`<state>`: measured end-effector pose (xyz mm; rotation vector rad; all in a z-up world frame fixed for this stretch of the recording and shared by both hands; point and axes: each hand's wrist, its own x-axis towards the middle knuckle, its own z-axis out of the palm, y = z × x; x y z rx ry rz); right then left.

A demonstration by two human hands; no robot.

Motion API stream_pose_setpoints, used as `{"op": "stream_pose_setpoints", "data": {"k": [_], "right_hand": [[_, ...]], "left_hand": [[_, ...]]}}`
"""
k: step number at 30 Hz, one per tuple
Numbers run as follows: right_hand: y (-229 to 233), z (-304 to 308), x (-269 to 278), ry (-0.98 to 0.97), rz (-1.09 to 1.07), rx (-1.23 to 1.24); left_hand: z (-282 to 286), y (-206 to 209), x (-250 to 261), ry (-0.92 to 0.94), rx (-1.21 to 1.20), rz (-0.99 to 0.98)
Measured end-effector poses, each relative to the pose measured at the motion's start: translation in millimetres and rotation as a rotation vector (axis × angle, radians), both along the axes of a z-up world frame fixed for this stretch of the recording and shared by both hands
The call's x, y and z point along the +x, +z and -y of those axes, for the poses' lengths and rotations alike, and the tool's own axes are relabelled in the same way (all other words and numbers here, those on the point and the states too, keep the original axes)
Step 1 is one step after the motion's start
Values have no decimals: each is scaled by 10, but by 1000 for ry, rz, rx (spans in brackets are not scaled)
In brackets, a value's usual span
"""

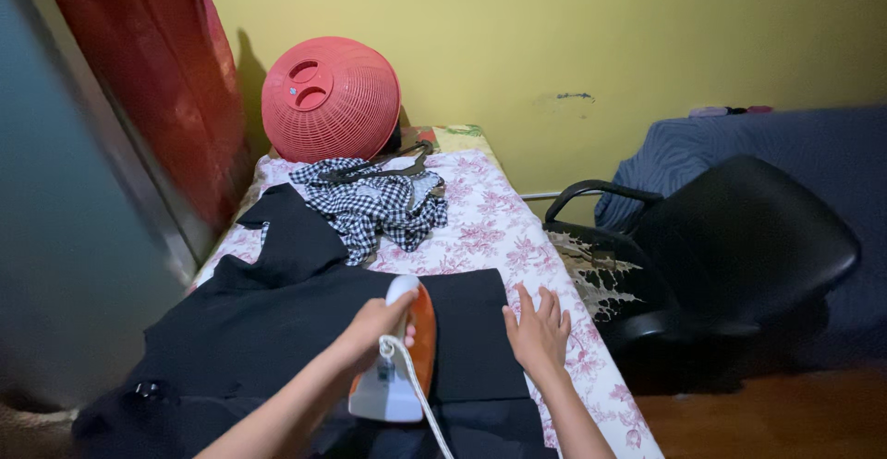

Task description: The person irons a black shirt laid out on a bed using an electric iron. They move the iron back and forth across the shirt's surface, occasionally adjusting the fabric with their other hand to smooth it.

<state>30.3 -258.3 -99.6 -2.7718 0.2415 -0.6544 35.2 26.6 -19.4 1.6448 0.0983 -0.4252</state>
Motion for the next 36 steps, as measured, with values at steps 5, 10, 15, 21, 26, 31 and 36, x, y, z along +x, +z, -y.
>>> {"op": "stream_pose_setpoints", "data": {"k": [5, 10, 15, 21, 26, 31, 36], "right_hand": [[12, -10, -10, -3, -17, 14], [40, 2, 4, 2, -42, 11], [46, -10, -8, -6, -55, 12], [11, 4, -13, -1, -20, -6], [3, 4, -14, 3, 20, -19], [-14, 3, -7, 8, 49, -9], [-25, 7, 6, 8, 35, 0]], "left_hand": [[-1, -131, 443, 121, -34, 66], [166, -114, 634, 244, 30, 49], [233, -15, 370, 263, -48, -6], [343, 82, -127, 170, -332, -226], [498, -99, -351, 222, -731, -157], [547, -332, -33, 416, -599, 53], [305, -492, 485, 530, -616, 109]]}}
